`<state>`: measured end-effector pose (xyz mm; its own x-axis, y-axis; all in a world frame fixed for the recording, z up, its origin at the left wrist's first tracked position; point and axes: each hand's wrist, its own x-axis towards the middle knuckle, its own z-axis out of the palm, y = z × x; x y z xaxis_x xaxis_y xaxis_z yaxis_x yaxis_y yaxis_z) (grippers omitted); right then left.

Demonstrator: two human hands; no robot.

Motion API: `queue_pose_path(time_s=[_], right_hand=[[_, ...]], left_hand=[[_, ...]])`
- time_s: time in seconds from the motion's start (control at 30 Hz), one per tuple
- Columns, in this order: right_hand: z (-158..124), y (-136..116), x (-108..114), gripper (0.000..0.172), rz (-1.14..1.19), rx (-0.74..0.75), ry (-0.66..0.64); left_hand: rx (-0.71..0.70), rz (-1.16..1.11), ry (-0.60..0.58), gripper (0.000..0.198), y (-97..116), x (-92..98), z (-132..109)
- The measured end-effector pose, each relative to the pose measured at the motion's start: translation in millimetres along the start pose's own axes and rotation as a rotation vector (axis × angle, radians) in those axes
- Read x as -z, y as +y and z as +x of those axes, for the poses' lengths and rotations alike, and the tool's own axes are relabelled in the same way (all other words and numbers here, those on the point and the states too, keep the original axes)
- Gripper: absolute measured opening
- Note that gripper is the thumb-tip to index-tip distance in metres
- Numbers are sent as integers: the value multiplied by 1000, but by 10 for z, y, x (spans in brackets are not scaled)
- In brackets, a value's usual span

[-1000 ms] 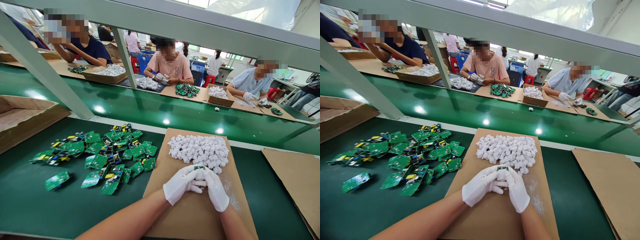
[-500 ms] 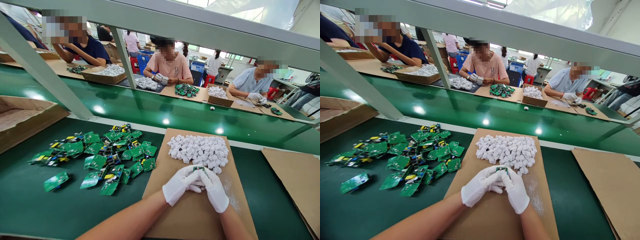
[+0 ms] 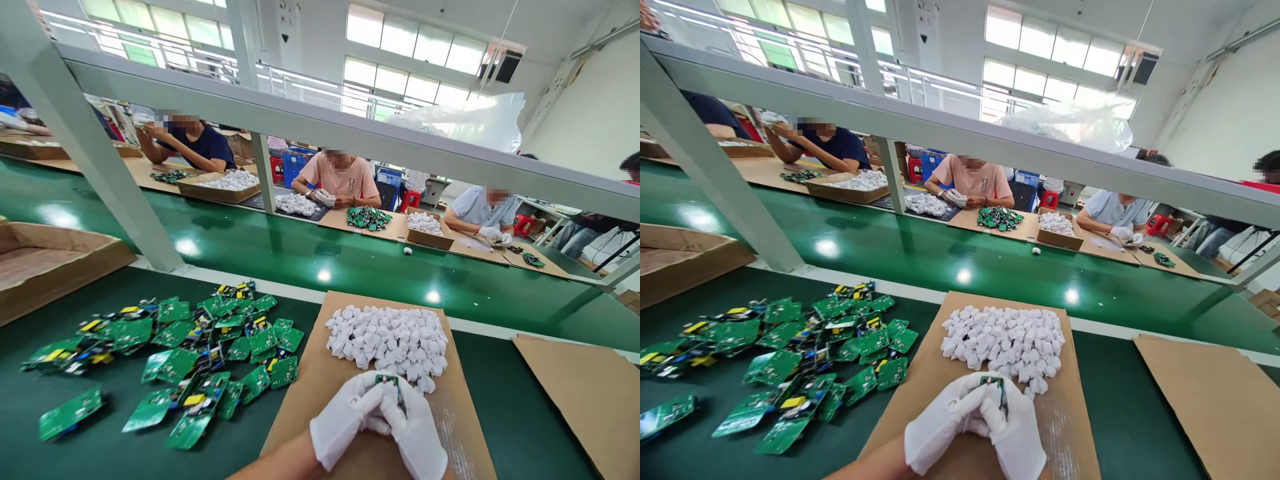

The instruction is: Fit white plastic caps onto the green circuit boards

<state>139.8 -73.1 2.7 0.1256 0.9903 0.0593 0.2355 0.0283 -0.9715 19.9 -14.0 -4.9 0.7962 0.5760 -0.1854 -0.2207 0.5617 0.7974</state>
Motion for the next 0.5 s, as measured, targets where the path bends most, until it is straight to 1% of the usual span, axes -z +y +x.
queue_pose_path(time_s=[0.07,0.1,0.23,0.3,0.37,0.4,0.43,0.5], right_hand=[[0,39,-10,33,49,-7,18],[-3,72,-11,38,99,-13,10],[-9,273,-4,66,333,-46,-9],[10,362,4,81,415,-62,-6],[31,401,7,90,448,-41,20],[35,399,5,90,441,-20,51],[33,388,-1,86,419,1,91],[11,354,-27,73,346,33,163]], left_hand=[[4,-5,12,34,-7,10,11],[7,-17,15,34,-1,10,8],[-6,-125,-58,35,68,-15,-40],[-34,-119,-43,33,144,-14,-46],[-82,-28,41,29,276,34,5],[-121,65,102,29,369,87,62],[-162,174,165,30,479,162,140],[-315,509,308,34,737,374,351]])
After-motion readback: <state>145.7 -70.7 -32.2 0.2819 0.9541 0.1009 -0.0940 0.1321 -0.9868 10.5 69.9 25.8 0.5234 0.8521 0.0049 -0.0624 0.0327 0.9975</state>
